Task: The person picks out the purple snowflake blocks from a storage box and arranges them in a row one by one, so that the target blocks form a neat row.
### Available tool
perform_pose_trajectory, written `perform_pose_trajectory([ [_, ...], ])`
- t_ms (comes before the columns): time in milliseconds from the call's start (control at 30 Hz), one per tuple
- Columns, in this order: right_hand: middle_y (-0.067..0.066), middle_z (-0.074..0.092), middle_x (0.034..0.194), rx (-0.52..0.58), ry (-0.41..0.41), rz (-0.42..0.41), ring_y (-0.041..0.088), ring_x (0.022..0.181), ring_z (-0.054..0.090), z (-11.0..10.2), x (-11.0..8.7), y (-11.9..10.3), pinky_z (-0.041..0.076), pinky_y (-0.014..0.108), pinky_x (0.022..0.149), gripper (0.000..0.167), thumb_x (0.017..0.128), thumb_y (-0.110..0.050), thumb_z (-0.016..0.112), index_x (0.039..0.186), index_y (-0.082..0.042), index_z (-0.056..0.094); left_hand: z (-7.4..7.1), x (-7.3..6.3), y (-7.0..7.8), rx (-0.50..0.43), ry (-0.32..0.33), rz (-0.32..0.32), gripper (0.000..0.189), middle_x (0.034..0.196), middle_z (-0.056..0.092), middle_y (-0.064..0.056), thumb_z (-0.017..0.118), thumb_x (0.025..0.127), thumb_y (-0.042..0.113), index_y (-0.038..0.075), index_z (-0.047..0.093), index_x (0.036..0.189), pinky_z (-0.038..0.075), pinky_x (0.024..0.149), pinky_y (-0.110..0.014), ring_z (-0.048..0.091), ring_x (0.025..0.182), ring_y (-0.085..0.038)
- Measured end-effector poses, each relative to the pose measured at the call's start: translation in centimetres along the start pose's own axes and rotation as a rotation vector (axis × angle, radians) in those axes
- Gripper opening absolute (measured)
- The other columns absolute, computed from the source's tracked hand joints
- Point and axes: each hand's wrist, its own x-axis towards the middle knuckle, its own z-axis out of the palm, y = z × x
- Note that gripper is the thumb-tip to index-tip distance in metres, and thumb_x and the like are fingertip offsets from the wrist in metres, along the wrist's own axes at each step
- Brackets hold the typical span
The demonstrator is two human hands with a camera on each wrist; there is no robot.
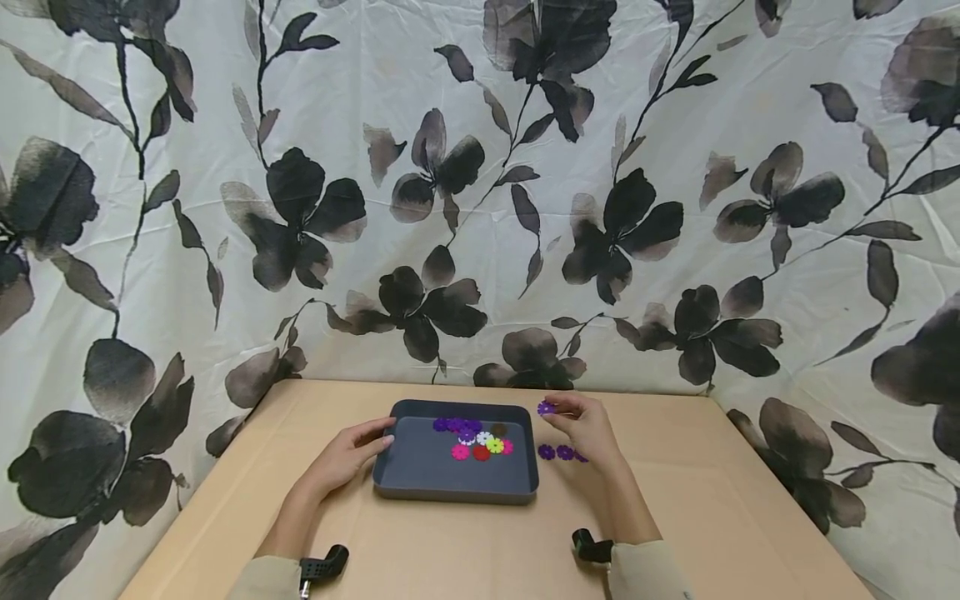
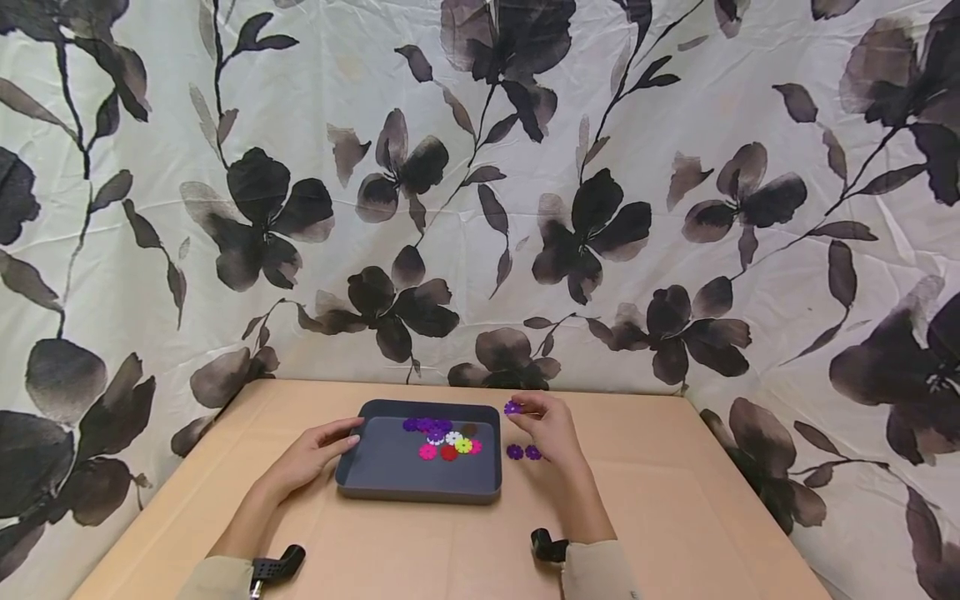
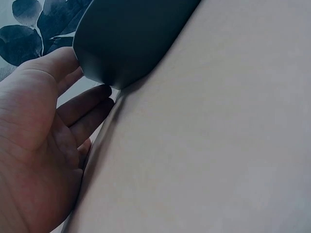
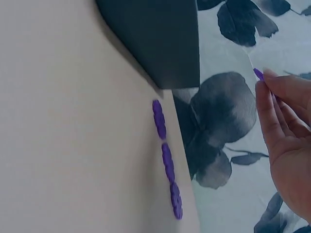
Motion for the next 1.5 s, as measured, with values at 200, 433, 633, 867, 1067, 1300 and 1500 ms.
perform_pose_trajectory([
  [200, 0.016, 0.078, 0.111, 0.015, -0.032, 0.038, 0.015, 0.093, 0.072, -1.6, -0.2, 0.9, 0.06, 0.02, 0.079, 0.031, 0.09, -0.006, 0.081, 0.12, -0.002, 0.075, -0.1, 0.0, 0.3, 0.006, -0.003, -0.001, 0.057, 0.157, 0.053, -0.01, 0.067, 0.101, 0.042, 0.016, 0.056, 0.151, 0.035, 0.123, -0.056, 0.044, 0.15, -0.035],
  [433, 0.019, 0.076, 0.114, 0.015, -0.08, 0.091, 0.021, 0.098, 0.071, -3.7, -0.7, 2.3, 0.06, 0.018, 0.081, 0.032, 0.09, -0.003, 0.079, 0.121, 0.0, 0.074, -0.2, -0.1, 0.5, 0.009, -0.007, 0.006, 0.057, 0.157, 0.053, -0.011, 0.066, 0.102, 0.042, 0.015, 0.056, 0.151, 0.036, 0.122, -0.055, 0.045, 0.149, -0.035],
  [633, 0.021, 0.076, 0.115, -0.001, -0.081, 0.123, 0.02, 0.098, 0.072, -5.3, -1.1, 3.3, 0.059, 0.017, 0.081, 0.031, 0.091, -0.004, 0.079, 0.121, 0.002, 0.073, -0.1, -0.1, 0.4, 0.01, -0.006, 0.022, 0.057, 0.156, 0.054, -0.014, 0.066, 0.102, 0.042, 0.013, 0.056, 0.15, 0.037, 0.121, -0.058, 0.046, 0.148, -0.038],
  [867, 0.025, 0.076, 0.112, -0.006, -0.092, 0.134, 0.015, 0.092, 0.072, -6.4, -1.4, 4.1, 0.059, 0.018, 0.079, 0.031, 0.09, 0.002, 0.078, 0.12, 0.008, 0.072, 0.0, 0.0, 0.3, 0.012, 0.006, 0.005, 0.058, 0.155, 0.055, -0.011, 0.067, 0.101, 0.044, 0.015, 0.057, 0.15, 0.036, 0.122, -0.057, 0.046, 0.148, -0.036],
  [1067, 0.028, 0.074, 0.115, 0.017, -0.112, 0.169, 0.018, 0.093, 0.073, -7.3, -2.0, 4.5, 0.058, 0.018, 0.079, 0.034, 0.09, 0.003, 0.077, 0.122, 0.012, 0.069, 0.0, 0.1, 0.1, 0.002, 0.002, 0.008, 0.058, 0.156, 0.055, -0.011, 0.068, 0.101, 0.044, 0.016, 0.058, 0.15, 0.035, 0.123, -0.056, 0.045, 0.149, -0.036],
  [1300, 0.02, 0.076, 0.109, -0.076, -0.12, 0.229, 0.017, 0.091, 0.069, -7.9, -2.5, 5.6, 0.055, 0.024, 0.082, 0.029, 0.087, 0.004, 0.078, 0.115, 0.007, 0.073, 0.0, 0.0, 0.2, -0.015, 0.001, -0.004, 0.059, 0.157, 0.053, -0.01, 0.069, 0.1, 0.044, 0.017, 0.057, 0.15, 0.034, 0.124, -0.057, 0.044, 0.15, -0.036],
  [1500, 0.016, 0.075, 0.105, -0.094, -0.132, 0.337, 0.021, 0.092, 0.066, -7.7, -2.9, 5.6, 0.052, 0.031, 0.085, 0.027, 0.086, 0.002, 0.08, 0.113, 0.004, 0.074, -0.1, -0.1, 0.1, -0.002, -0.001, 0.001, 0.057, 0.157, 0.053, -0.011, 0.068, 0.101, 0.043, 0.016, 0.057, 0.15, 0.035, 0.123, -0.056, 0.044, 0.15, -0.036],
])
